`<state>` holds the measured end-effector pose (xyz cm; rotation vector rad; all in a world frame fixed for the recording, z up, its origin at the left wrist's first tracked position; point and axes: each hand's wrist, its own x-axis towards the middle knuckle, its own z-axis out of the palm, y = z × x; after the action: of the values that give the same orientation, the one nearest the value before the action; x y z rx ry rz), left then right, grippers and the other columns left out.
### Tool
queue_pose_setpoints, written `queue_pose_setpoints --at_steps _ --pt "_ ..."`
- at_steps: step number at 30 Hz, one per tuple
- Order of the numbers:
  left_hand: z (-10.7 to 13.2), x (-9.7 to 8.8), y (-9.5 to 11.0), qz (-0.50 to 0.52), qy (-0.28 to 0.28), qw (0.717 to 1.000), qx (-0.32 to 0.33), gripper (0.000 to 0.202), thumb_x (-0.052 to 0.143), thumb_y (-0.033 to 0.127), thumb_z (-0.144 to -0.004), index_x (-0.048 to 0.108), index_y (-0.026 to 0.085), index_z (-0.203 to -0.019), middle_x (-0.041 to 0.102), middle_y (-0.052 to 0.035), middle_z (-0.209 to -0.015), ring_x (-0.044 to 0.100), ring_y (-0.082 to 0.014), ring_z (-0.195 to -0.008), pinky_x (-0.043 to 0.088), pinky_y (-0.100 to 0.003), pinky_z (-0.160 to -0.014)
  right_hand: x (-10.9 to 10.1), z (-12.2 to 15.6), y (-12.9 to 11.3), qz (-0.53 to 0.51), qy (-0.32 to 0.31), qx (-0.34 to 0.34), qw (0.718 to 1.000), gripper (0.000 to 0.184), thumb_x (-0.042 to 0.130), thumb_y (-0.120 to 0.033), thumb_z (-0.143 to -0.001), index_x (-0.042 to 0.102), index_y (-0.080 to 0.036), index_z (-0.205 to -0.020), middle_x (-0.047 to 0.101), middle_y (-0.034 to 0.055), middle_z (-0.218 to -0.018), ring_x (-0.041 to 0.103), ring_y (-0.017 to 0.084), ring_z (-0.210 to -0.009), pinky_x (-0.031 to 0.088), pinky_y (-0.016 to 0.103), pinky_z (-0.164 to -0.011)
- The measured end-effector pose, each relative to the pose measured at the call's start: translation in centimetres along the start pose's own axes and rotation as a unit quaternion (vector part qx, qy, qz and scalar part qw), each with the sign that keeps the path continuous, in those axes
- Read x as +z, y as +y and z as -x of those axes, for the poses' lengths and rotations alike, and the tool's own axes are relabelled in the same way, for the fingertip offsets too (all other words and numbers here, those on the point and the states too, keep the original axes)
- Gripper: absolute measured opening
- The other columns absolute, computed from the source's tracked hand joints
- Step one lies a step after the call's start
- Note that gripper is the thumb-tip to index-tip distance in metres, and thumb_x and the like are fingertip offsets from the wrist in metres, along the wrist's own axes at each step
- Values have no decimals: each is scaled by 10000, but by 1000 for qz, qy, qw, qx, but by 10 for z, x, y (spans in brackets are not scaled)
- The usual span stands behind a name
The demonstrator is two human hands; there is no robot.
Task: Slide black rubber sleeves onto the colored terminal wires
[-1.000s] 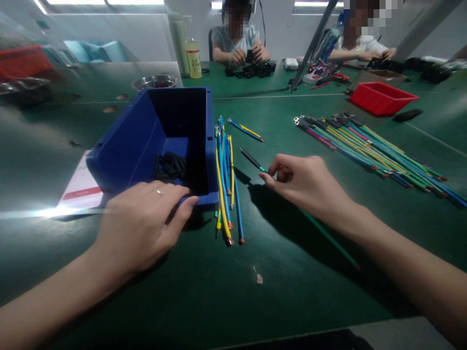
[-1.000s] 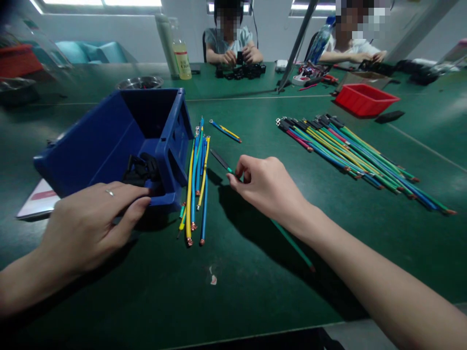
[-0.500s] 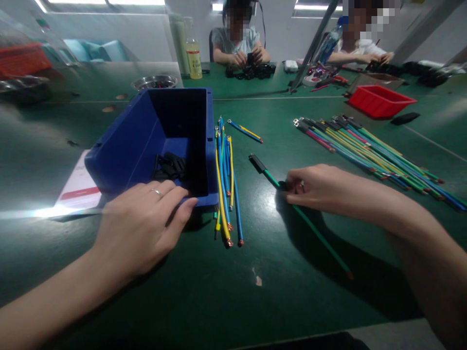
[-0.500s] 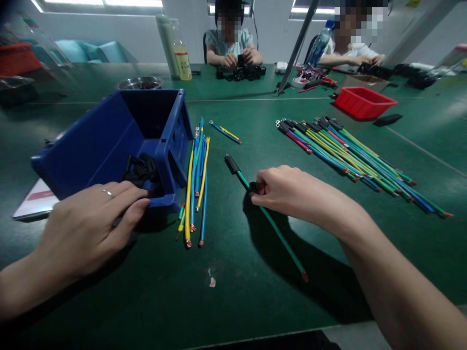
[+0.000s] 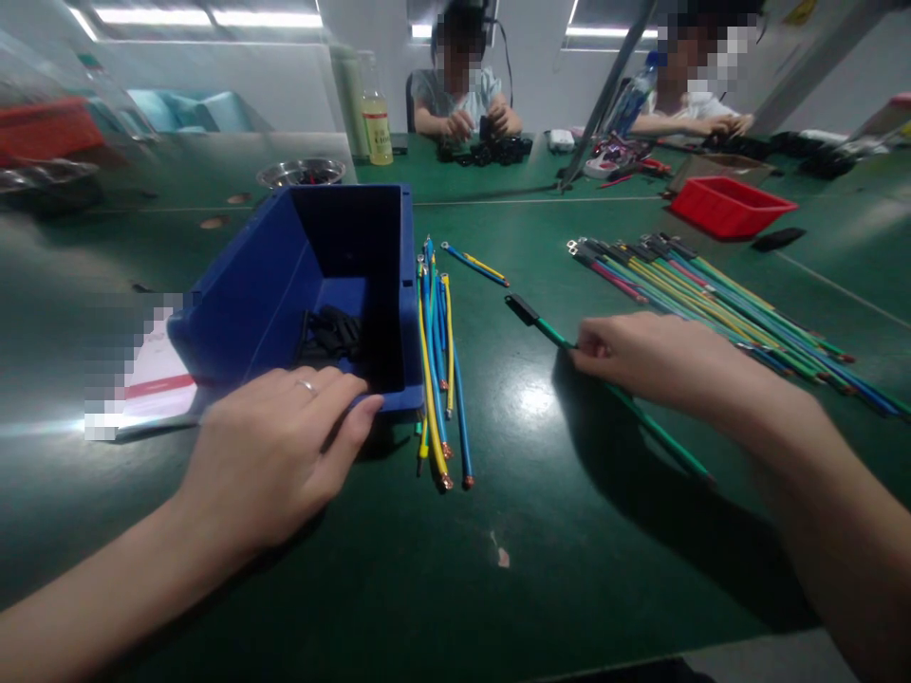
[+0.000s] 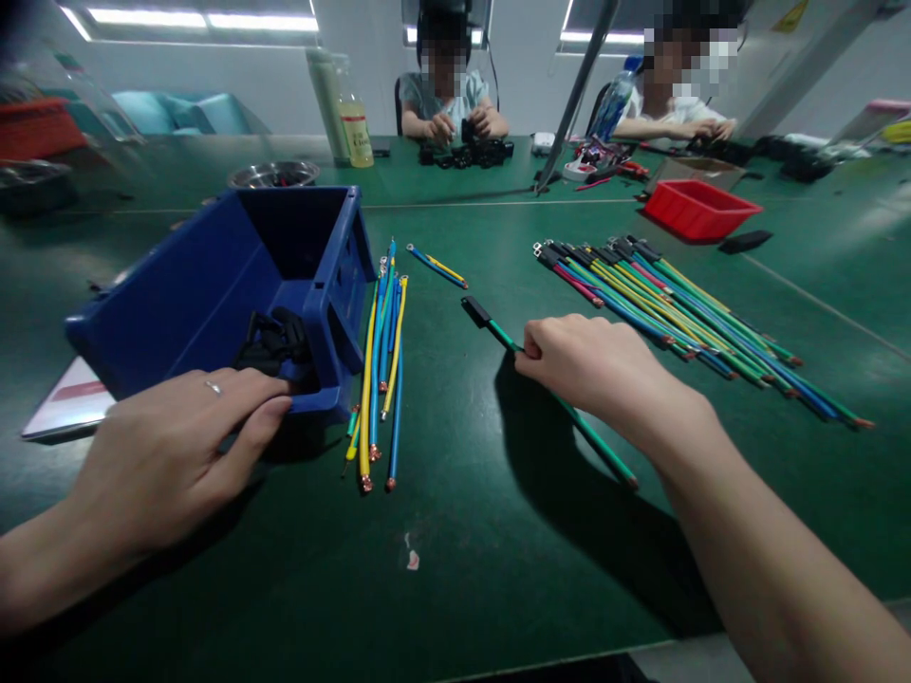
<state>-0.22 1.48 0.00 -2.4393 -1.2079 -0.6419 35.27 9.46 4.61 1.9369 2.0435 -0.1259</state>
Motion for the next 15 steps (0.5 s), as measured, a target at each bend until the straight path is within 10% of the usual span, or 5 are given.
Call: queue_pose_setpoints --at_steps 8,15 --pt "-3 0 -1 3 -6 1000 -4 558 346 444 -1271 768 259 -956 713 -19 -726 619 -219 -627 434 -410 -596 -4 -12 11 0 39 79 996 440 429 -341 -1227 794 -101 -1283 826 319 -1339 809 461 -1248 420 417 -739" --pt "-1 1 -2 4 -11 1000 -2 561 342 436 -1267 766 251 -949 712 -24 -740 596 -221 -619 435 -424 -593 1 -18 22 -7 26 90 996 292 575 -324 -1167 826 -177 -1196 865 220 -1275 825 375 -1126 462 381 -773"
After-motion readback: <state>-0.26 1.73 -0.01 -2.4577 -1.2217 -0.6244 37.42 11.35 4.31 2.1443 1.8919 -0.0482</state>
